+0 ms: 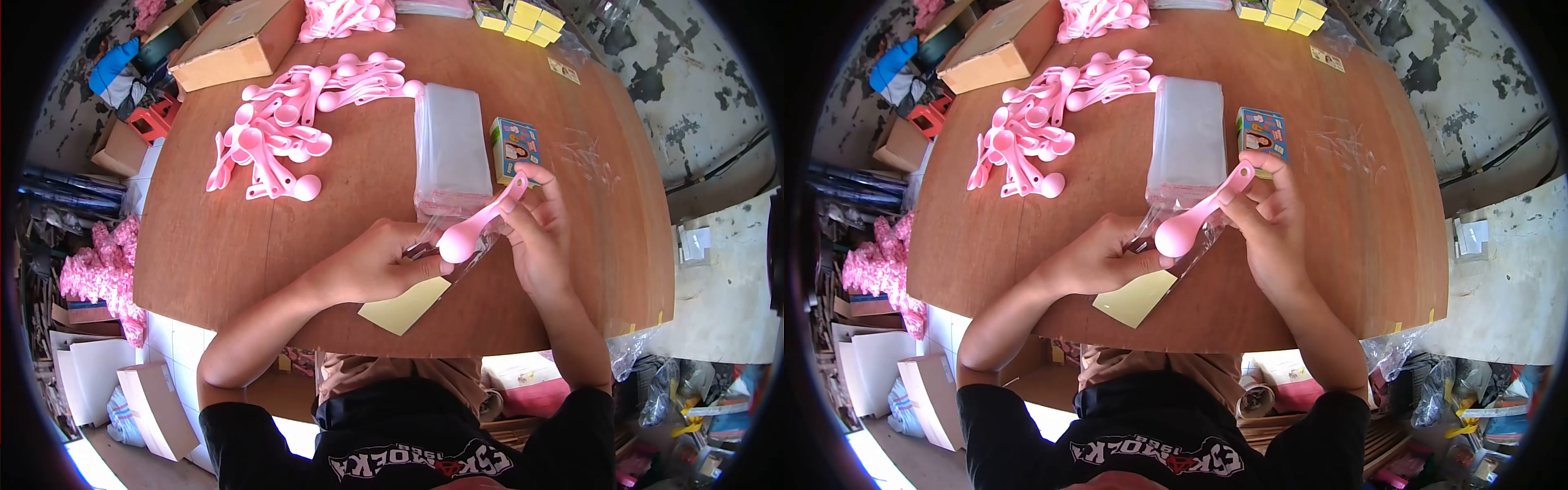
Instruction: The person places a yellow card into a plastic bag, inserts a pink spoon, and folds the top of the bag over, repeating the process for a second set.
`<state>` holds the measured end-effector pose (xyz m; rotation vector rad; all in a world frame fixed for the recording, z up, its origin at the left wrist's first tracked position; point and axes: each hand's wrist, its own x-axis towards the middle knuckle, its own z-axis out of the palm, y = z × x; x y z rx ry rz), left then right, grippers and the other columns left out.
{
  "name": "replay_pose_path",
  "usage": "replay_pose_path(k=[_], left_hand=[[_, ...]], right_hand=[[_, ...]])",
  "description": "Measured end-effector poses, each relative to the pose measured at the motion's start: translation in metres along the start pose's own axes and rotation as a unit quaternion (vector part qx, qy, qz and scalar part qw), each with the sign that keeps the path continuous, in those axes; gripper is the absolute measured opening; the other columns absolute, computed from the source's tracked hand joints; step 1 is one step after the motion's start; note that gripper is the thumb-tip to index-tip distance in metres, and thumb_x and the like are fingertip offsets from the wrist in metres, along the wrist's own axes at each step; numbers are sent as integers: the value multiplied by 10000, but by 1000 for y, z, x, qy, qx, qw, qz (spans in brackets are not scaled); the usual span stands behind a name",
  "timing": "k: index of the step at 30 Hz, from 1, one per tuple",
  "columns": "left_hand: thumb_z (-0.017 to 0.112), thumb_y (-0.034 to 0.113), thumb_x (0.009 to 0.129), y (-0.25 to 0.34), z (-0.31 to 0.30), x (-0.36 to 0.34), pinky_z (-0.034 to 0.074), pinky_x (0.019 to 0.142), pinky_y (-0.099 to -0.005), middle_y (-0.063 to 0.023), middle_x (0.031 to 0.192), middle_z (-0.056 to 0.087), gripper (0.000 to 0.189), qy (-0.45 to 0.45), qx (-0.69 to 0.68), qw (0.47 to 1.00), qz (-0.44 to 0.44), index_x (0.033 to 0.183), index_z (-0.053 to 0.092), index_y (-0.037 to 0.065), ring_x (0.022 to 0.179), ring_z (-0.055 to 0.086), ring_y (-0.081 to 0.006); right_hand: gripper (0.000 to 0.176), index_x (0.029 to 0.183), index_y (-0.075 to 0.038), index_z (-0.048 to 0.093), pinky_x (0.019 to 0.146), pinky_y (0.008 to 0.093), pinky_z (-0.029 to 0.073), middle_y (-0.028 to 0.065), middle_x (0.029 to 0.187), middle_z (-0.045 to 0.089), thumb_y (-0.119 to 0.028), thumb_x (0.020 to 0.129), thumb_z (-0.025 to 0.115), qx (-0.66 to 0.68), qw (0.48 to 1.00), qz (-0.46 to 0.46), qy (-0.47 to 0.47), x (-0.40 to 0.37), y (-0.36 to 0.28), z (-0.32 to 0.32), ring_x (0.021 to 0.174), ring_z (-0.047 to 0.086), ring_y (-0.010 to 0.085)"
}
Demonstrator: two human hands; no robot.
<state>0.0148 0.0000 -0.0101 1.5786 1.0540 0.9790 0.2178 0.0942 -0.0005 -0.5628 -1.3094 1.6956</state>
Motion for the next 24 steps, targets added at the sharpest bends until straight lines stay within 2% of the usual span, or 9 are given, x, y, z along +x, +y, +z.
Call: replay_pose_path(k=[1,3,7,9,16,20,22,24], left_hand=[[639,114,937,-2,2,0,493,735,-254,-30,875,678,194,0,0,1000,0,1082,639,-16,833,582,-58],[654,152,925,-5,6,2,512,741,-292,-93,852,714,188,60,-44,997,4,1024,670,-8,833,646,-99],[653,136,924,-7,3,2,509,718,-282,-84,826,714,160,62,-59,996,-32,984,684,-10,796,636,-83],[665,122,911,-11,4,2,506,695,-276,-88,815,713,145,66,-48,996,-23,938,691,-19,764,631,-76],[673,85,893,-2,3,1,502,678,-275,-97,823,718,110,60,-27,998,-15,924,692,-19,740,642,-91],[679,80,888,2,1,1,500,670,-278,-109,815,716,107,63,3,998,-12,917,692,-22,735,645,-95],[682,80,885,4,1,1,500,666,-280,-113,811,715,110,62,20,998,-12,918,693,-24,734,646,-96],[688,79,879,5,0,0,498,654,-284,-118,805,712,113,70,26,997,-15,924,696,-25,721,644,-97]], right_hand=[[423,1266,-59,432,731,324,554,79,963,641,-11,899,637,0,1000,1,0,0,-1,0,862,645,157],[416,1261,-60,436,739,319,554,78,963,645,-1,899,633,-5,1000,-16,3,1,-2,-1,871,646,156],[407,1256,-60,440,741,320,555,86,965,649,3,900,628,-17,999,-28,5,0,-4,0,881,645,155],[397,1249,-43,441,730,315,558,97,960,650,-5,903,631,-59,993,-94,37,0,-4,2,876,648,158],[402,1240,-9,431,714,291,567,130,987,652,3,898,641,-137,970,-175,98,2,-12,-2,880,662,168],[405,1235,2,426,714,278,567,137,978,657,16,892,641,-175,956,-220,88,1,-11,-2,888,664,167],[404,1231,8,424,704,261,558,137,957,665,22,890,640,-232,939,-252,39,1,-11,-4,878,665,161],[405,1229,7,425,699,254,551,139,948,669,23,888,643,-200,954,-220,32,-1,-14,-2,866,664,154]])
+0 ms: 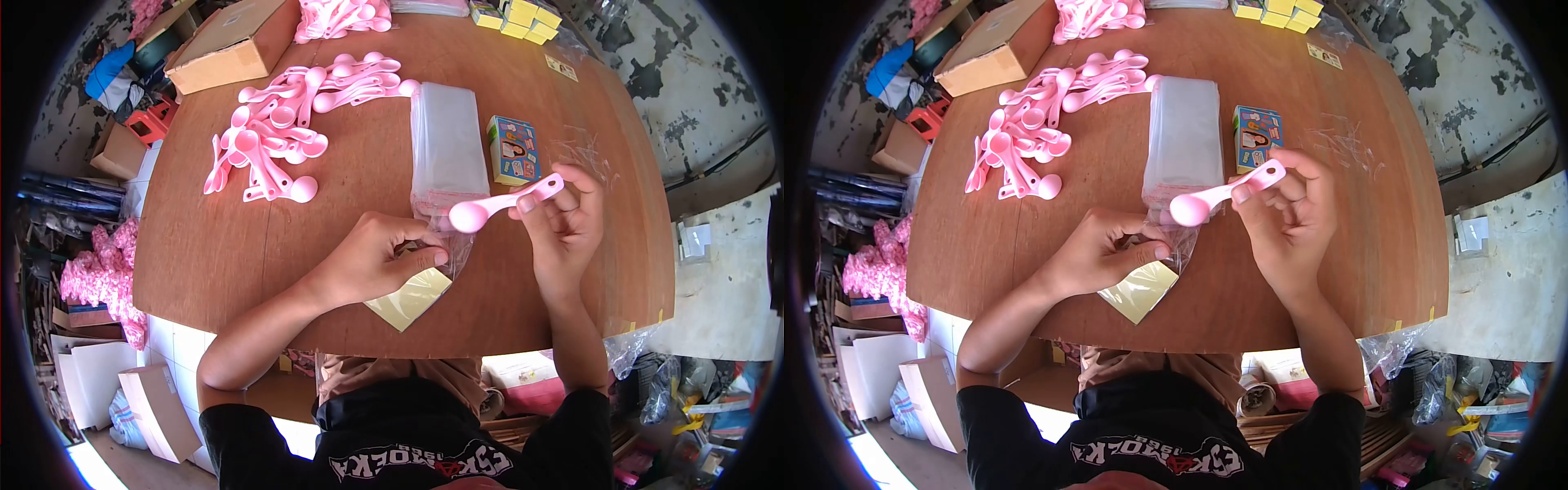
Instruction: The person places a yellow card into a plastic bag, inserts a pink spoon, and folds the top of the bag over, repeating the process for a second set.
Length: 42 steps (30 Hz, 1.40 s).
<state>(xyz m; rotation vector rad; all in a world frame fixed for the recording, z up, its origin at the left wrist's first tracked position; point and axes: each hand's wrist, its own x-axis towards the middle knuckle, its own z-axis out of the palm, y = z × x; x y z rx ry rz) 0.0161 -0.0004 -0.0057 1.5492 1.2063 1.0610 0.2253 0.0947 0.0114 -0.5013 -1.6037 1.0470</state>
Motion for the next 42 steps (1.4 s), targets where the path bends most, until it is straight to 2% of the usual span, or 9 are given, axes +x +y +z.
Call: replay_pose_path(k=[4,11,16,18,22,25,31,36,42], left_hand=[[684,104,899,-1,2,0,465,608,-252,-51,765,687,130,12,11,999,42,932,693,-22,708,564,-27],[700,109,878,-4,-1,1,489,634,-275,-73,797,703,136,-20,30,998,58,936,695,-13,721,639,-88],[696,128,885,-2,0,1,499,653,-280,-83,814,711,163,-23,55,995,81,973,699,-8,732,651,-101],[694,130,889,0,0,0,500,652,-282,-91,821,713,176,-20,36,999,33,996,698,-10,740,648,-95],[699,114,874,-3,1,2,516,658,-306,-141,811,712,145,-2,37,998,41,945,705,-12,717,683,-152],[701,116,874,-2,2,2,514,650,-300,-139,808,714,153,-3,21,999,35,950,703,-16,730,680,-133],[713,118,866,-3,3,2,516,663,-286,-117,809,719,161,-13,28,999,41,960,705,-13,730,668,-112],[731,146,861,-9,6,0,515,670,-279,-109,813,714,223,-6,-48,999,18,1019,695,-7,741,645,-80],[727,143,867,-3,6,0,513,669,-272,-89,803,708,250,-10,3,999,42,1054,681,-17,758,625,-60]], right_hand=[[404,1220,4,433,683,247,531,138,928,678,29,881,651,78,992,96,-6,2,-4,0,819,654,133],[402,1215,3,444,659,240,524,116,916,674,28,874,656,-38,999,-10,-18,-1,4,-3,800,641,113],[419,1228,-3,445,639,229,528,96,927,663,31,868,657,74,991,102,-40,1,-3,-6,830,641,112],[421,1230,-4,444,630,228,528,93,929,660,32,868,654,83,990,113,-38,5,-3,-10,839,640,112],[416,1231,-5,443,609,230,528,94,921,656,28,871,649,105,984,137,-51,6,-3,-11,832,642,113],[401,1223,-3,442,600,227,527,98,914,656,23,878,644,36,994,96,-45,-1,0,-3,816,642,109],[389,1214,5,432,620,218,523,101,912,656,22,884,636,60,990,111,-61,-4,-4,1,800,634,93],[388,1203,9,434,632,219,499,93,904,655,33,876,641,57,991,99,-69,-9,-1,7,798,635,92],[370,1173,21,457,679,221,492,90,902,660,22,866,663,6,993,73,-95,-15,-4,11,776,634,90]])
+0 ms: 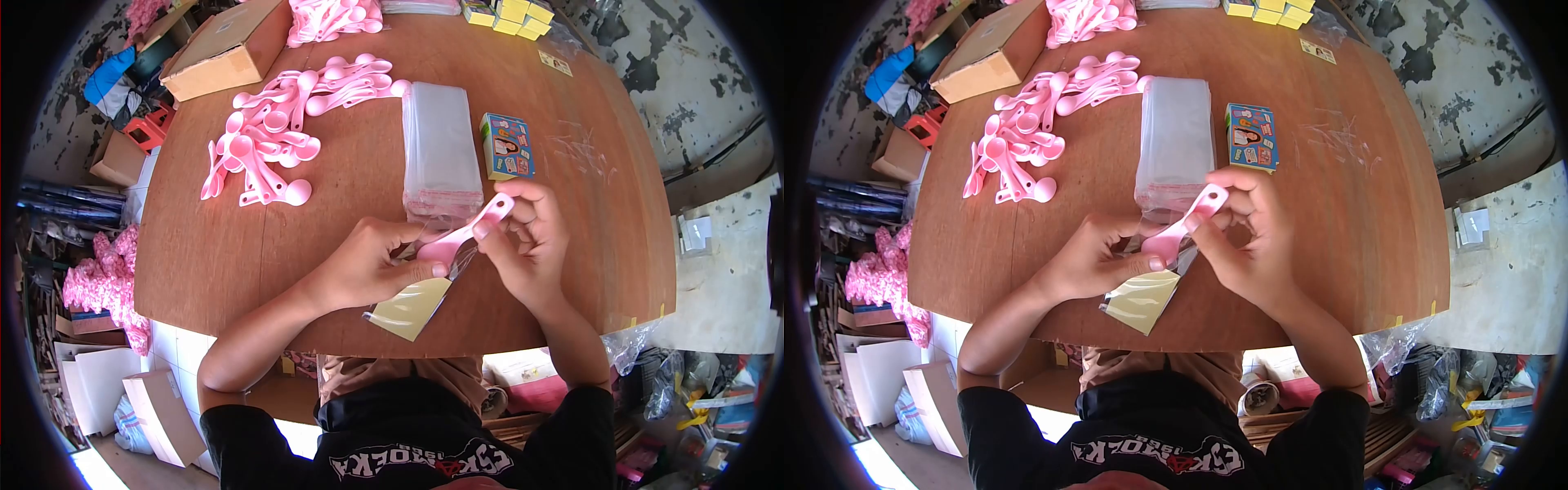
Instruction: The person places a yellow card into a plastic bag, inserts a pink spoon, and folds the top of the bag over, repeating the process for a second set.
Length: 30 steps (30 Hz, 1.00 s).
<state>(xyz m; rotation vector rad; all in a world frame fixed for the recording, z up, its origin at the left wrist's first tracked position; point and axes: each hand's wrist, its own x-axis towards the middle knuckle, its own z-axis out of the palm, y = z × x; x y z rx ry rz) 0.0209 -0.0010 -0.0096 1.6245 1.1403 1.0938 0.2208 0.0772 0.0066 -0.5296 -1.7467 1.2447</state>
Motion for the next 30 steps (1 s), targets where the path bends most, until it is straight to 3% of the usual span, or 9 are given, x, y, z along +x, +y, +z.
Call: replay_pose_path(k=[3,7,9,12,19,21,28,30], left_hand=[[729,125,862,-3,0,1,514,665,-277,-105,818,718,225,17,-81,996,-45,1030,690,-20,749,640,-75],[720,103,863,-3,-4,1,513,663,-280,-125,830,723,180,35,-30,999,-29,996,703,-17,746,650,-89],[694,57,876,5,-6,0,501,694,-243,-56,838,708,106,2,9,998,-58,948,704,-20,788,616,-53],[693,39,868,-4,-3,-1,497,678,-243,-56,825,708,92,14,6,999,-37,938,707,-19,770,620,-59],[698,36,862,-2,-5,-1,503,689,-246,-56,835,715,100,9,10,999,-45,947,709,-16,781,631,-67],[708,66,855,-3,-5,0,505,655,-286,-134,818,721,133,15,17,999,-28,957,711,-19,724,651,-94],[717,95,857,-9,-3,-1,503,652,-281,-128,811,719,159,37,-28,998,-29,965,707,-21,742,648,-75],[713,103,864,-8,-5,-1,512,679,-268,-114,824,726,182,7,-55,995,-81,999,703,-20,770,647,-63]], right_hand=[[394,1211,18,453,713,222,488,90,953,654,38,872,653,47,997,4,63,3,1,-8,850,621,92],[384,1225,3,455,724,231,508,90,971,649,17,891,645,63,992,10,107,11,2,-16,866,619,97],[377,1231,-5,451,725,244,531,96,973,651,-13,905,641,62,990,3,128,13,5,-17,860,627,110],[389,1235,-3,445,723,242,529,98,975,652,-15,903,646,51,986,-32,155,14,6,-17,862,627,111],[397,1237,-6,438,714,236,512,107,980,653,9,898,643,51,989,-30,136,13,4,-16,858,622,106],[395,1237,-11,433,709,225,493,105,977,649,29,898,633,59,993,-14,103,11,4,-14,858,613,97],[385,1233,-2,430,726,224,478,95,969,642,48,900,618,93,994,-1,57,10,5,-14,855,603,91],[382,1228,6,429,732,234,482,94,977,641,46,898,619,85,994,9,61,8,5,-10,855,604,92]])
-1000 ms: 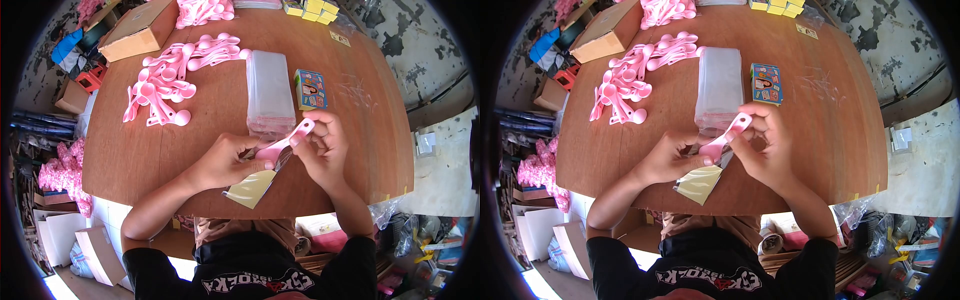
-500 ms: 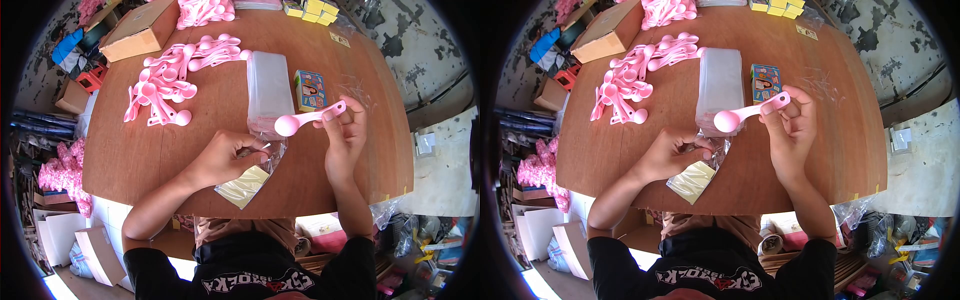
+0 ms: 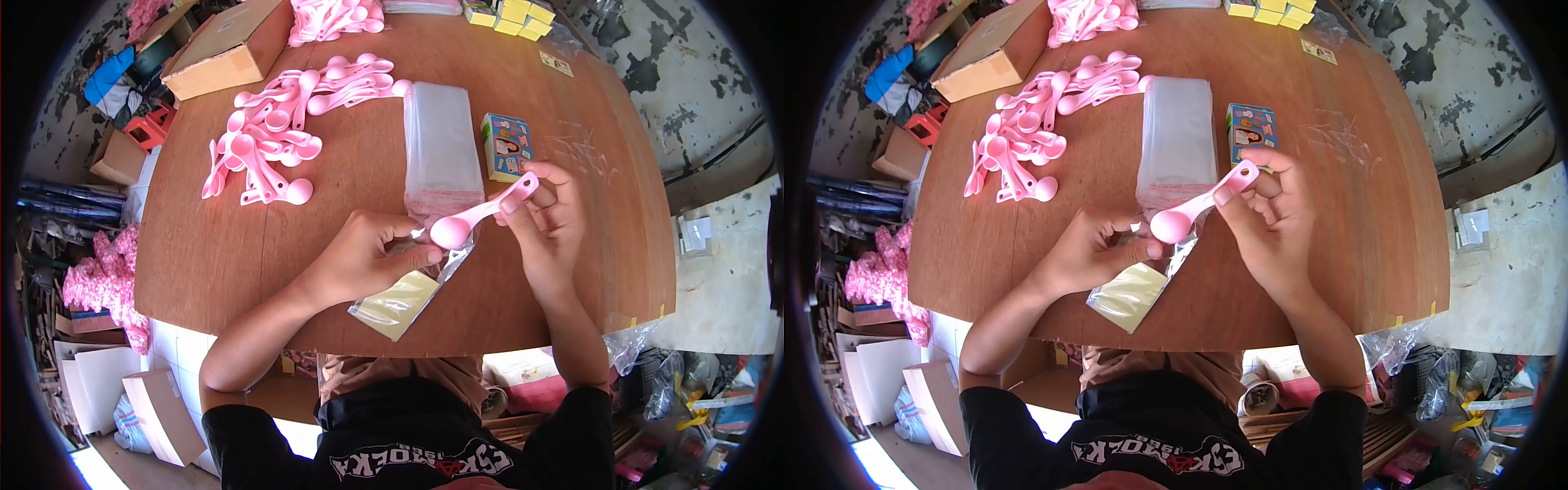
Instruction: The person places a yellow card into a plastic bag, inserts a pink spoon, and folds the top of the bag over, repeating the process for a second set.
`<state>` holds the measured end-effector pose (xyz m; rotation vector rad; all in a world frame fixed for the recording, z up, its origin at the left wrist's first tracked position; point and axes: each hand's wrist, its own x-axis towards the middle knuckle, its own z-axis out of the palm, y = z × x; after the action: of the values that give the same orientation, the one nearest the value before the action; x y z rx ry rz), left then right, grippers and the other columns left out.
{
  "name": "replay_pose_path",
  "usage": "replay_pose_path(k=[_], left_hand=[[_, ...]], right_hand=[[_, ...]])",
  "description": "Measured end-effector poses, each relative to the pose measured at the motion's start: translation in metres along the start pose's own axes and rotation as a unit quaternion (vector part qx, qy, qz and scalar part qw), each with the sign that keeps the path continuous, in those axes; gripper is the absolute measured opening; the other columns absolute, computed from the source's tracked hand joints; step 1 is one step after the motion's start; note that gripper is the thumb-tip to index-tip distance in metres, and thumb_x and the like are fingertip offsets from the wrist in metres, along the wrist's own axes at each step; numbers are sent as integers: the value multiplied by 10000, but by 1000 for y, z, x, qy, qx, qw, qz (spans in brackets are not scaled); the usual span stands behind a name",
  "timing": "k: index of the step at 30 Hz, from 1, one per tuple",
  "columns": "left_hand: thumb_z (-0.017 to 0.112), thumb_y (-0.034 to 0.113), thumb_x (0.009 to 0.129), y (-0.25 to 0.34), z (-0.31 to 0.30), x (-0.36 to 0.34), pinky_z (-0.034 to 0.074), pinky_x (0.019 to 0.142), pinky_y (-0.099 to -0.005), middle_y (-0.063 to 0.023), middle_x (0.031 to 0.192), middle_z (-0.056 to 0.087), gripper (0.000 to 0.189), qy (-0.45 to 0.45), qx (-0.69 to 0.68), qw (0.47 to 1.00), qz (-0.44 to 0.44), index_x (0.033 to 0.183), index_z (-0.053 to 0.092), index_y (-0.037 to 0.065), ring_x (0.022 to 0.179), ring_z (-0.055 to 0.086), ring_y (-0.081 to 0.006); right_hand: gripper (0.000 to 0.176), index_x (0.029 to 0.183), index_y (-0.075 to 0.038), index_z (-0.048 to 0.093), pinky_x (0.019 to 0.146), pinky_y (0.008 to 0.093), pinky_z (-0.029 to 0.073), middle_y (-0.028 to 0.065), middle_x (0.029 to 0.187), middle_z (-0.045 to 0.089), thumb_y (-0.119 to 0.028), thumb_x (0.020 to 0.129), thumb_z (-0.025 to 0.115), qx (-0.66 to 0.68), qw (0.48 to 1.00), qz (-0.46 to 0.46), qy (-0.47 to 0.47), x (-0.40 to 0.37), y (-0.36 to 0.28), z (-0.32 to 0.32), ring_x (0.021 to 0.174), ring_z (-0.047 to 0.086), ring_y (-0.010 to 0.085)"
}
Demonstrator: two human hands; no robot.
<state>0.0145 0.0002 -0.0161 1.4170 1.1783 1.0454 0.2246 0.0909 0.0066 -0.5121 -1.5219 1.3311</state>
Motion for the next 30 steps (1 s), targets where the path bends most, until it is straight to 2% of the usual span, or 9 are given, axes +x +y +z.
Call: replay_pose_path(k=[4,6,7,10,13,15,21,27,30], left_hand=[[713,131,878,10,3,0,511,675,-270,-93,802,719,211,-4,10,999,36,1030,698,-14,778,627,-45],[666,203,928,10,5,-1,503,652,-287,-75,769,703,244,-3,-19,999,27,1041,693,-11,744,587,-35],[666,203,928,8,5,-1,503,652,-287,-75,769,703,244,-3,-20,999,25,1041,693,-11,744,587,-35],[584,261,982,3,3,1,493,629,-306,-88,736,680,301,-12,5,999,37,1032,686,-18,700,549,-43],[524,266,1011,1,5,1,491,627,-315,-114,717,663,330,1,55,998,28,1024,677,-26,673,539,-62],[519,238,1013,-4,9,3,488,619,-319,-132,704,647,308,44,26,996,72,1030,673,-28,654,547,-80],[513,208,1014,10,7,0,497,627,-302,-116,704,659,284,40,45,997,58,1006,682,-20,654,595,-100],[515,188,1012,18,9,-4,494,617,-299,-98,695,659,272,22,27,999,33,964,679,-23,638,596,-106],[518,175,1008,14,8,-3,489,609,-315,-122,701,654,263,34,62,997,38,952,672,-31,621,577,-120]], right_hand=[[384,1212,11,442,721,233,485,82,944,646,27,885,643,-37,999,-26,-19,-5,4,5,838,613,92],[387,1192,11,461,697,231,488,69,895,649,5,866,670,-100,993,-29,-56,-9,4,8,806,623,90],[367,1169,12,487,664,226,490,63,860,650,-7,858,682,-114,990,-65,-55,-10,11,11,779,629,87],[356,1160,13,502,643,223,493,65,866,652,-4,854,683,-144,985,-79,-54,-14,12,16,773,630,86],[347,1153,15,515,634,217,497,67,867,651,4,852,686,-133,987,-72,-55,-15,11,17,771,633,84],[343,1152,16,516,641,219,503,68,871,649,8,854,685,-124,989,-60,-57,-16,11,18,772,635,86],[316,1141,28,506,709,239,538,83,899,648,33,869,666,-86,994,-44,-55,-17,14,19,815,642,99],[373,1149,34,466,739,260,559,105,916,652,95,839,665,-9,1000,0,-15,-18,10,24,855,653,118],[281,1093,31,531,706,240,545,94,919,652,55,851,673,3,1000,13,-8,-21,15,26,826,647,108]])
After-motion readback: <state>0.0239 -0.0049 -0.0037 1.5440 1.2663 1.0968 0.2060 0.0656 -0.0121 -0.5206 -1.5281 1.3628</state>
